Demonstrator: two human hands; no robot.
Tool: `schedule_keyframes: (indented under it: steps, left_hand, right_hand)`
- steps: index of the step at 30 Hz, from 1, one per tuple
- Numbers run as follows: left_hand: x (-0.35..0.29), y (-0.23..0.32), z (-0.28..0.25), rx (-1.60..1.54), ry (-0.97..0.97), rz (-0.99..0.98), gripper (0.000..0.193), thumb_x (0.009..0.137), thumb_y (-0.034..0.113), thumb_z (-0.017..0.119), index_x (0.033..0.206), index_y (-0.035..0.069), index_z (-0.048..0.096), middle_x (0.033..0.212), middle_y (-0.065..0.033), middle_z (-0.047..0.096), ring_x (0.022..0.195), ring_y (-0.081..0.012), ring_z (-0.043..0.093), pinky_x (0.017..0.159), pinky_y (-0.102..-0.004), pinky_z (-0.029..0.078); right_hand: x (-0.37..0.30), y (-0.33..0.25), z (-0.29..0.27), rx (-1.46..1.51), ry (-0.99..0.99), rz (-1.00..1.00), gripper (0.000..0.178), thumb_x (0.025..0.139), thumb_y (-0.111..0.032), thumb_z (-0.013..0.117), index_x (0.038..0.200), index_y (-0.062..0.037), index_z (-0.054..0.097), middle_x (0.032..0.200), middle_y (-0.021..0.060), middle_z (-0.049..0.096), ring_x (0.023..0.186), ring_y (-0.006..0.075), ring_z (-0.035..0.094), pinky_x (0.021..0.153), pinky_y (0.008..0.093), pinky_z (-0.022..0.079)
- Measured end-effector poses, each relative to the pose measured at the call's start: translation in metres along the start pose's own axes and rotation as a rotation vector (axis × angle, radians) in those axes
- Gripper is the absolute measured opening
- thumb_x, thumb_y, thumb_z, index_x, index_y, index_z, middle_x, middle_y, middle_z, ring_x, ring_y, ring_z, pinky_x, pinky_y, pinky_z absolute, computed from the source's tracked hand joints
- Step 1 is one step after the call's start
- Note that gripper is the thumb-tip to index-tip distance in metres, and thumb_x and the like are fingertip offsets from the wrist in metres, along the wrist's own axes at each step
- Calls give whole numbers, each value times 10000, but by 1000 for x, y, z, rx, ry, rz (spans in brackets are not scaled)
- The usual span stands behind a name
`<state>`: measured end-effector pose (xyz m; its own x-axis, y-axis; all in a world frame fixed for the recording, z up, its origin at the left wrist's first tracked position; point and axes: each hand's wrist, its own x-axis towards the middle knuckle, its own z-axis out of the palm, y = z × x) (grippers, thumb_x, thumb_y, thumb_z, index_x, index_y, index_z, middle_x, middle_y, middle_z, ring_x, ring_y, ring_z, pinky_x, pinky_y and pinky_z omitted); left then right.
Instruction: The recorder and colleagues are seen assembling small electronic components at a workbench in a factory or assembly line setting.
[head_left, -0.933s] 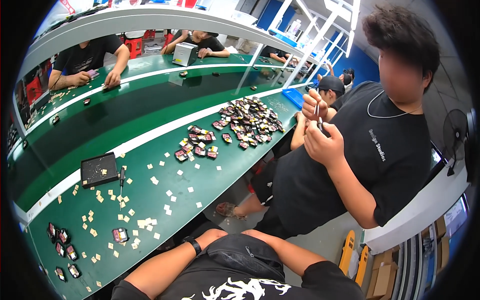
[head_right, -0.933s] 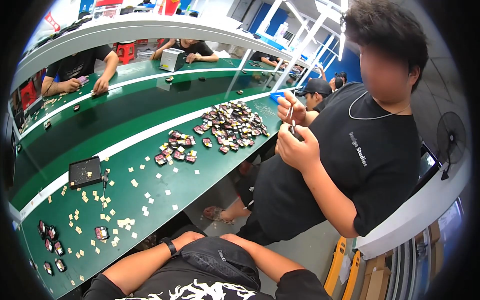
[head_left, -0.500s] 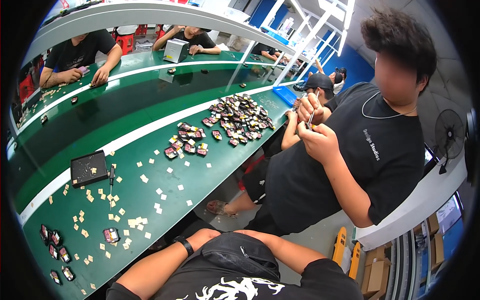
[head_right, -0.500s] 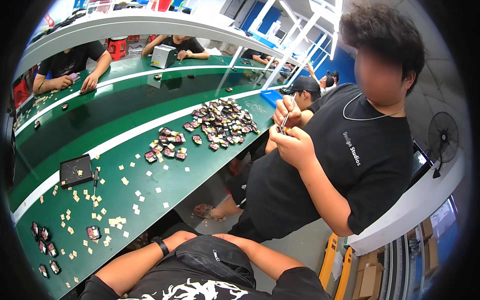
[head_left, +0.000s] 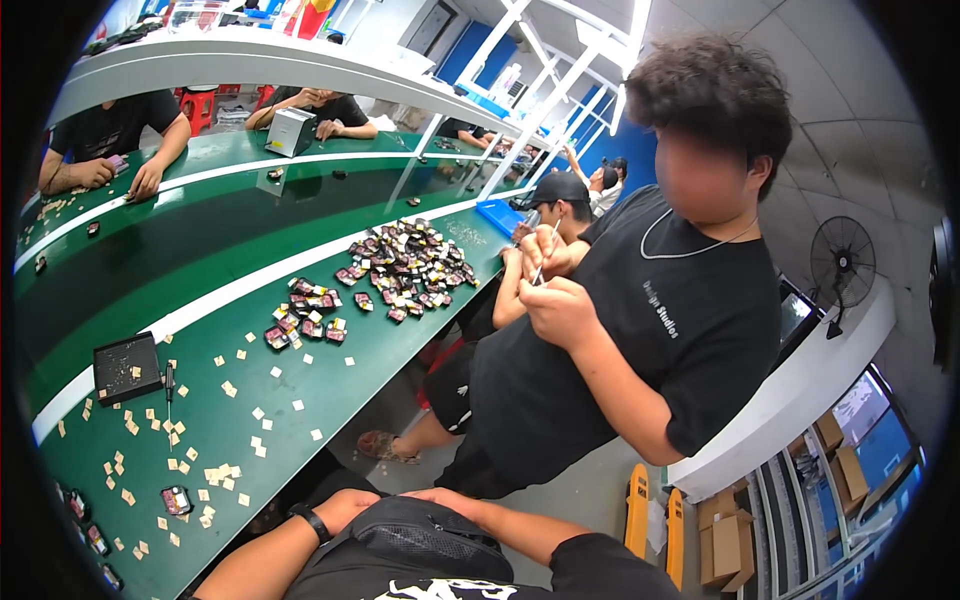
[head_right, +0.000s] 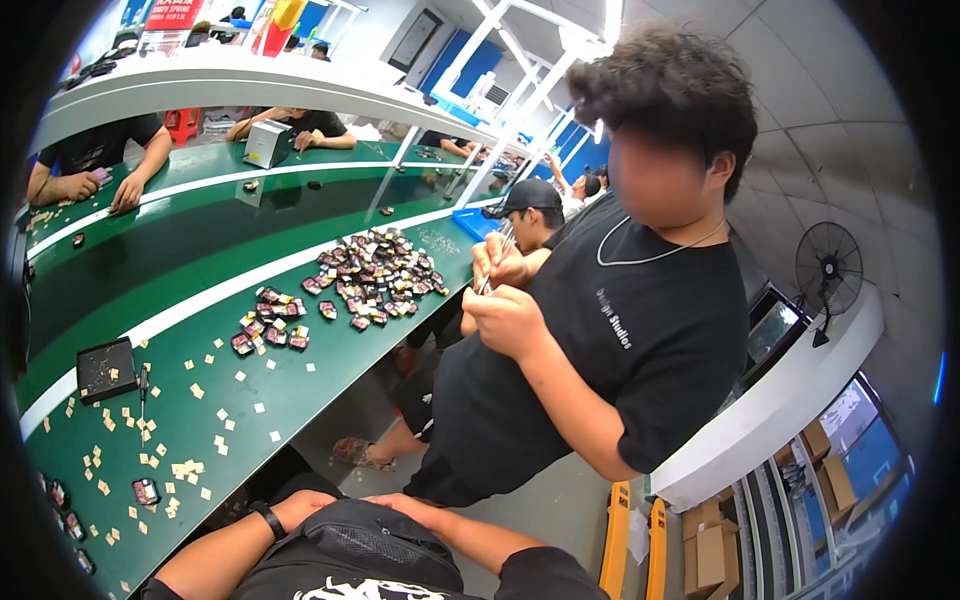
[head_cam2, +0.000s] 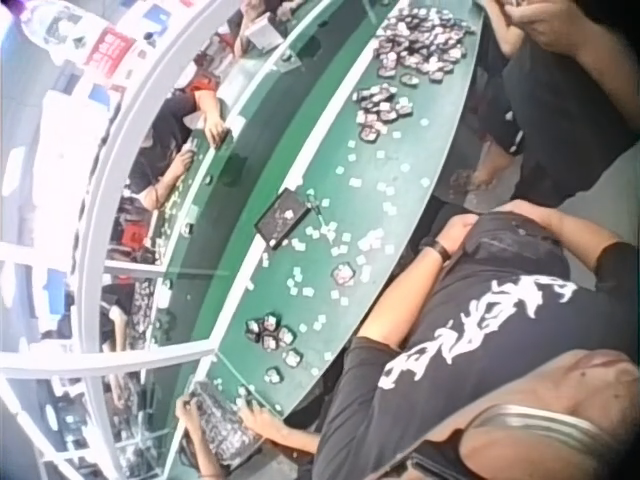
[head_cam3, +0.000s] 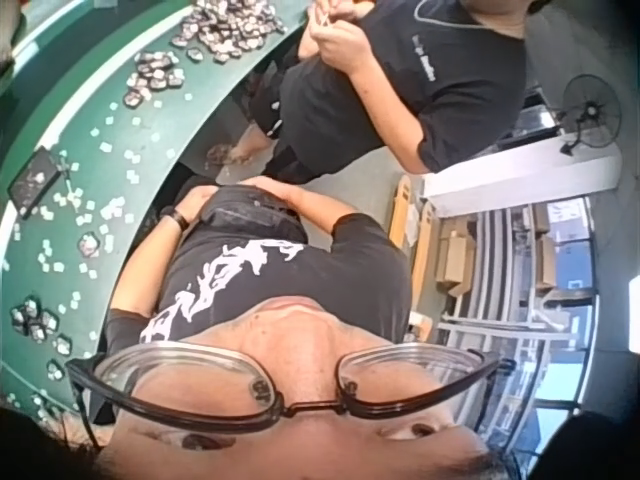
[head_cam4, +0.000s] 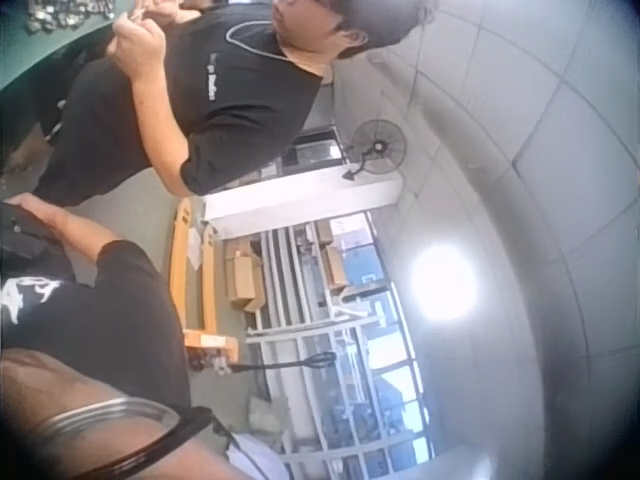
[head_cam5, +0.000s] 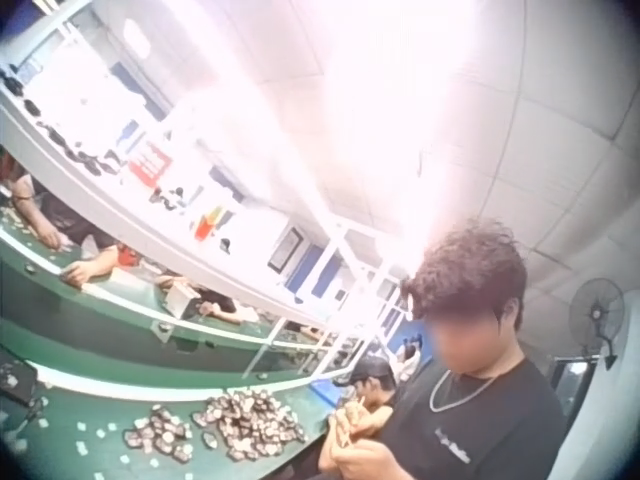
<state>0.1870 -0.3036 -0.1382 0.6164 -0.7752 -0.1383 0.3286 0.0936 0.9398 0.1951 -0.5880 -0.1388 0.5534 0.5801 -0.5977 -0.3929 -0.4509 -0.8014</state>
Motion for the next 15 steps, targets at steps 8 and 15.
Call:
schedule_keyframes:
  steps: [8, 15]
  left_hand:
    - [-15, 8, 5, 27, -112, 7, 232, 988, 118, 572, 1162, -11, 655, 1078, -12, 688, 984, -73, 584, 892, -264, 481]
    - [-97, 54, 11, 487, 142, -40, 359, 1037, 297, 493, 1217, 12, 616, 1113, -74, 678, 1050, -151, 602, 949, -300, 458]
  right_hand:
    - [37, -29, 25, -469, 295, -621, 295, 782, -49, 738, 1066, -62, 660, 1080, 62, 593, 805, 157, 595, 709, 293, 513]
    - [7, -107, 11, -652, -178, -7, 169, 914, -90, 604, 1051, -39, 689, 884, 8, 675, 819, 80, 586, 692, 276, 499]
